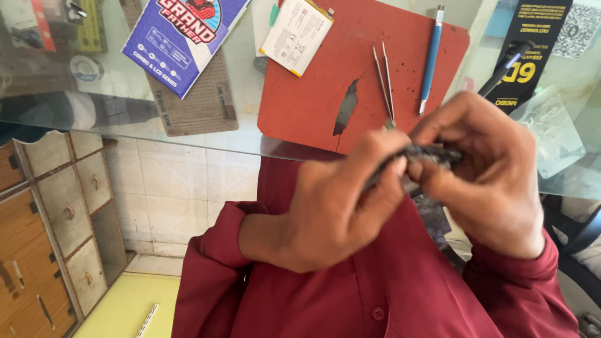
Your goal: The person disassembles a smartphone, removes the battery, and reattaches the screen assembly. They handle the phone, battery, and screen assembly, using tweezers to manipulate internal components.
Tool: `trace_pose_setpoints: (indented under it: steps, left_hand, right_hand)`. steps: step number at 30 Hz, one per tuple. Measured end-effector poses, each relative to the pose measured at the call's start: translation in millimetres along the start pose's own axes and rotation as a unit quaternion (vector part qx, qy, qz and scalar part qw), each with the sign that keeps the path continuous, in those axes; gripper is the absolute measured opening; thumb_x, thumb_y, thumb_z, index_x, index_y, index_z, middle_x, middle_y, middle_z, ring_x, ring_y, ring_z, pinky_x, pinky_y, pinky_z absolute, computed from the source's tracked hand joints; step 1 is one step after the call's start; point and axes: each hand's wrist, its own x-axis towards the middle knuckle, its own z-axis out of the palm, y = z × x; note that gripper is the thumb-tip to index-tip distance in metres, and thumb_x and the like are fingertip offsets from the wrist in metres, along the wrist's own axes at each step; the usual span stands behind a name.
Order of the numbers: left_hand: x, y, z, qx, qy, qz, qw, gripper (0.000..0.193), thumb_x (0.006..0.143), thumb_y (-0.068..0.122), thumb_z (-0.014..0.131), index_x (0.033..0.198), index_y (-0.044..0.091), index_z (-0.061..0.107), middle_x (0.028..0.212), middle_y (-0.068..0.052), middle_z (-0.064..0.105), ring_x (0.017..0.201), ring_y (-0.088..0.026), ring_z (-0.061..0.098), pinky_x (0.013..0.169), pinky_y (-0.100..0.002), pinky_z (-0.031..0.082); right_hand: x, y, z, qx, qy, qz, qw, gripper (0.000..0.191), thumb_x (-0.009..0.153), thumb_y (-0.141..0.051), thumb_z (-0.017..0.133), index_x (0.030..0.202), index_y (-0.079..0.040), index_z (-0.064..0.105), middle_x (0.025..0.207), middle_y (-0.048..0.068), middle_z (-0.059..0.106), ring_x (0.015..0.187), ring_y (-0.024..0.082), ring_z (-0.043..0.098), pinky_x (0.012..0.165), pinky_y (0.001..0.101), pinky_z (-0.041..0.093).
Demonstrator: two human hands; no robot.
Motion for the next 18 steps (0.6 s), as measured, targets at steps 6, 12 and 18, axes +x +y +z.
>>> trace_pose_setpoints:
  steps: [6,12,18]
  left_hand:
    - [14.0,-7.4,-5.8,-0.042,-0.02,-0.05,0.998,0.013,0.113,0.01,0.055,0.126,0.008,0.053,0.083,-0.006,0.068,0.065,-0.012,0.074,0.056,-0.026,0.053]
    - [15.4,-9.8,-1.6,-0.035,-0.02,-0.031,0.999,0.007,0.116,0.011,0.054,0.122,0.006,0.052,0.079,-0.004,0.069,0.066,-0.011,0.075,0.054,-0.024,0.054]
    - [15.3,-12.4,0.0,-0.045,-0.029,-0.034,0.998,0.007,0.116,0.01,0.053,0.122,0.006,0.052,0.076,-0.004,0.067,0.061,-0.011,0.072,0.051,-0.024,0.051]
  right_hand:
    - [15.2,-5.4,-12.2,-0.023,-0.042,-0.004,0.999,0.015,0.098,0.007,0.067,0.112,0.007,0.061,0.097,0.014,0.074,0.097,0.011,0.07,0.087,0.0239,0.057]
    - [26.0,-17.8,-11.5,-0.232,-0.058,-0.125,0.963,0.018,0.094,0.005,0.076,0.108,0.009,0.065,0.099,0.012,0.075,0.089,0.011,0.074,0.086,0.0239,0.059]
    - [34.8,-31.5,-16.2,-0.275,-0.092,-0.063,0.955,0.014,0.085,-0.001,0.075,0.095,0.004,0.067,0.087,0.008,0.074,0.083,0.012,0.074,0.079,0.0259,0.06]
